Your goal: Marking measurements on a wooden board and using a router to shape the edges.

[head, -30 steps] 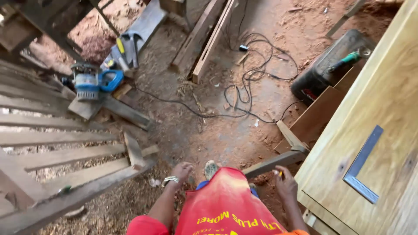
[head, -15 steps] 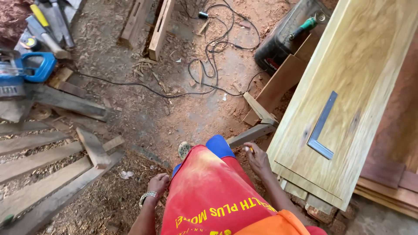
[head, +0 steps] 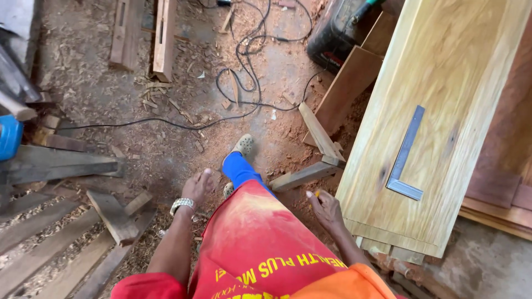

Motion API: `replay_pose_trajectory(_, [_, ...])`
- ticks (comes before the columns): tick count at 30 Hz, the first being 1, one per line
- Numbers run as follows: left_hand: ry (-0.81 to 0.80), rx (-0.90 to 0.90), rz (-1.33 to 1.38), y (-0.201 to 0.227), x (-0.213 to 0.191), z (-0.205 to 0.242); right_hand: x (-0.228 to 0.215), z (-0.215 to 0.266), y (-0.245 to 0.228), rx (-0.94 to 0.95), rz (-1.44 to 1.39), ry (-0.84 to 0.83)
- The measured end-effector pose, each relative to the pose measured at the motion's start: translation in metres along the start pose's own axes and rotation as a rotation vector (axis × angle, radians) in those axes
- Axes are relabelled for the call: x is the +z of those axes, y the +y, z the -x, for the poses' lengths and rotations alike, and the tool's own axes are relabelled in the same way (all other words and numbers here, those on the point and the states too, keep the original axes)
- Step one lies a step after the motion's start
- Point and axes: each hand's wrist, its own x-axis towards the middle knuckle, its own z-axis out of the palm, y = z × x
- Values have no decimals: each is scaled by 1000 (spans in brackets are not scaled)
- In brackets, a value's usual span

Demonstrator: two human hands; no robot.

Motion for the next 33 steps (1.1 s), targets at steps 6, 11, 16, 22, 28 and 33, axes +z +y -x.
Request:
replay_pose_trajectory(6, [-50, -43, -21, 77, 3, -57, -23, -101, -52, -40, -116, -92])
replay_pose_trajectory(11, [-82, -52, 39, 143, 13, -97, -87, -153, -115, 119, -38, 9])
replay_pose_trajectory(16, [-113, -41, 5, 188, 16, -127, -98, -187, -109, 108, 2, 166])
replay_pose_trajectory(22, [-198, -116, 10, 235, 18, -200, -102, -227, -108, 546, -271, 101])
replay_pose_trajectory(28, [-280, 14, -100, 346, 75, -285, -131, -273, -131, 657, -302, 113])
replay_pose_trajectory(33, [-467, 745, -287, 476, 198, -366, -148, -275, -156, 638, -344, 61])
